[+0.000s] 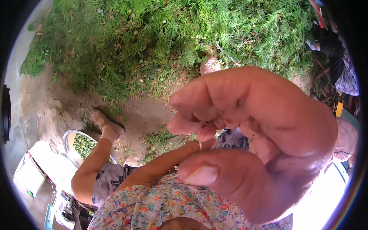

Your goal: The person picks up green branches from a pile, plucks small green berries from the foliage, and drops them into a metal bowl.

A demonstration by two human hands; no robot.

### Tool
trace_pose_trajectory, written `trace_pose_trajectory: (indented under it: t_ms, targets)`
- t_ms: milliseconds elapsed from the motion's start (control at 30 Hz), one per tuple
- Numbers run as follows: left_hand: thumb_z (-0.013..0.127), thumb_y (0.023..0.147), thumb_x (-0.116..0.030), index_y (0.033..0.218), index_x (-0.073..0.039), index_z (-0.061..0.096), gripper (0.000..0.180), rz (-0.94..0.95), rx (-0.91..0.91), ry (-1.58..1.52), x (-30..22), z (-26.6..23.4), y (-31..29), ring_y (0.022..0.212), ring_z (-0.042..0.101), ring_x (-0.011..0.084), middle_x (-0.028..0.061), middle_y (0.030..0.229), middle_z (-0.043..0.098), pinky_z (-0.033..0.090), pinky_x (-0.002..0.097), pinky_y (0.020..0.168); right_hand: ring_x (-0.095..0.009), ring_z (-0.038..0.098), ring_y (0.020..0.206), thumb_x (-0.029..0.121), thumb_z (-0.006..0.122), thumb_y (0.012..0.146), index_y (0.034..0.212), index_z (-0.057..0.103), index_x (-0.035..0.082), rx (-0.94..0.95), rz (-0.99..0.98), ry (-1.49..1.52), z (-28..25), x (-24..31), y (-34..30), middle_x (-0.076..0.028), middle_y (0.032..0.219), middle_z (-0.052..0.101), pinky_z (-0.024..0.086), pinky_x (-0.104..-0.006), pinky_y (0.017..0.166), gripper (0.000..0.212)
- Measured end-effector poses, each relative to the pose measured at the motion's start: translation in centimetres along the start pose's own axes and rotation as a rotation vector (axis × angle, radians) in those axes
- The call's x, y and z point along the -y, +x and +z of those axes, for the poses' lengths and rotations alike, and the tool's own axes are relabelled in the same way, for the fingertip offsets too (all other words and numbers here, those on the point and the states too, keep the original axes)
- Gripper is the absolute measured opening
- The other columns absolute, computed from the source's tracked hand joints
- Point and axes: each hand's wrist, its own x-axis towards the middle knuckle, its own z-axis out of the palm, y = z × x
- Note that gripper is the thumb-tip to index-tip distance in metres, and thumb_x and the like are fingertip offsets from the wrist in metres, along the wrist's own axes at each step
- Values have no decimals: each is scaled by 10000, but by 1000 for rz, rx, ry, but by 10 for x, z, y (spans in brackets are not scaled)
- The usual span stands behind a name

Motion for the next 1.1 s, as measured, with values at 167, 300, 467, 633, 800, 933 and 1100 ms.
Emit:
trace_pose_trajectory:
  t_ms: [167,300,467,633,800,933,1100]
  targets:
    - [542,813,-115,963,-59,586,166,-838,-779,425,66,-162,-97,654,624,300,161,773,618,505,403,534,-197,635,809,350,656,850,1127,475,-108,-2,-21,0,-4,0,2,-178,875,639,501,-286,663,565]
    - [502,797,-24,971,-13,542,179,-963,-980,325,75,-251,-155,892,618,399,206,898,597,517,462,755,-197,635,797,363,661,843,1124,472,-114,-44,32,-36,-5,0,2,-178,872,639,502,-286,663,585]
    - [479,818,-46,946,-46,583,165,-899,-812,534,78,-280,-157,747,653,371,230,858,601,538,453,591,-205,638,806,347,654,851,1117,457,-134,-24,3,-44,-11,-5,1,-184,894,637,510,-289,677,584]
    - [543,765,-35,894,-10,604,145,-813,-828,439,103,-266,-162,739,642,386,227,843,635,529,440,619,-178,646,828,269,636,868,1156,443,-147,138,-157,44,-23,-22,23,-203,939,644,530,-264,668,542]
    - [566,746,-28,845,-7,582,102,-676,-1219,159,91,-222,-187,717,591,416,240,782,610,471,461,611,-164,663,747,138,578,884,1111,520,-131,58,-478,16,-28,-11,27,-187,875,668,550,-254,627,356]
    - [552,773,-28,797,-2,551,36,-579,-1147,-35,37,-210,-222,559,611,281,166,682,590,462,363,461,-169,658,700,126,585,873,1030,591,-99,-203,-461,119,-44,13,-7,-157,812,667,541,-262,606,274]
    - [544,813,-69,837,24,576,101,-548,-1067,-159,-38,-226,-281,476,563,141,95,652,584,443,271,413,-181,628,657,177,607,853,935,618,-59,-519,-332,122,-93,-36,-56,-129,739,634,502,-282,583,250]
